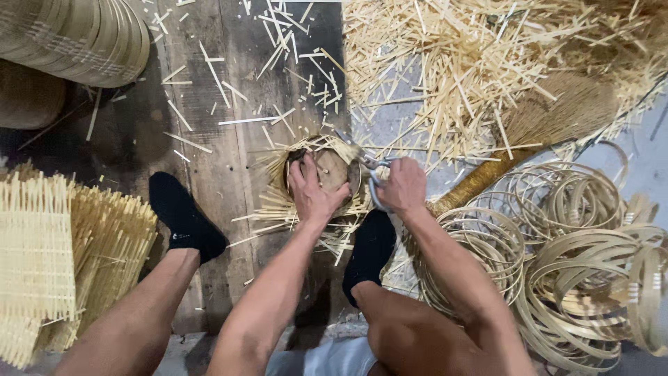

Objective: The person weaves bamboo strips into a flat square, places a circular template over the weave, and trims the protruding strips with shears to create a round insert.

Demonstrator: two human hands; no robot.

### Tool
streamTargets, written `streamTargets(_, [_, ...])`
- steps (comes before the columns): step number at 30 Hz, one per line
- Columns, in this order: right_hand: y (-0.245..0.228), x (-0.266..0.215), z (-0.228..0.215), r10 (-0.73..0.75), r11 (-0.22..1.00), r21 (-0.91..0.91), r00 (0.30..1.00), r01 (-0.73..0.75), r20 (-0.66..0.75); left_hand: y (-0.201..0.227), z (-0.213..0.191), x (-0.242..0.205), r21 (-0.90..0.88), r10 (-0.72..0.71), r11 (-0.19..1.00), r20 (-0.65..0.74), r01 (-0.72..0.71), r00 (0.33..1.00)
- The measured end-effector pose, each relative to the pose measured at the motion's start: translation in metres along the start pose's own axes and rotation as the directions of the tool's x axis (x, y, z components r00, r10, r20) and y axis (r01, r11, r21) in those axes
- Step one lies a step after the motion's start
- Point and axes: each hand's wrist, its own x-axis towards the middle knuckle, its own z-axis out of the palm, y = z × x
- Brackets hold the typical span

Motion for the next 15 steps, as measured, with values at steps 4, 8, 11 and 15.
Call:
streamTargets(4, [0.03,0.003,-0.001,0.043,0.999,0.015,0.955,-0.05,0.294,-0.015,-0.012,0.0,-0.007,0.08,0.997,0.161,-0.08,0.984])
streamTargets(8, [0.034,0.008,0.0,-0.013,0.997,-0.066,0.951,0.036,0.31,-0.014,-0.017,0.004,0.008,0.073,0.997,0.249,-0.077,0.966])
streamTargets(11, [0.011,0.014,-0.004,-0.077,0.989,-0.109,0.982,0.096,0.171,-0.009,-0.025,0.004,-0.011,0.096,0.995,0.314,-0.097,0.945])
streamTargets(15, [0.026,0.016,-0.026,0.051,0.995,0.046,0.826,-0.092,0.561,-0.008,-0.046,0.008,0.014,0.101,0.993,0.403,-0.117,0.91])
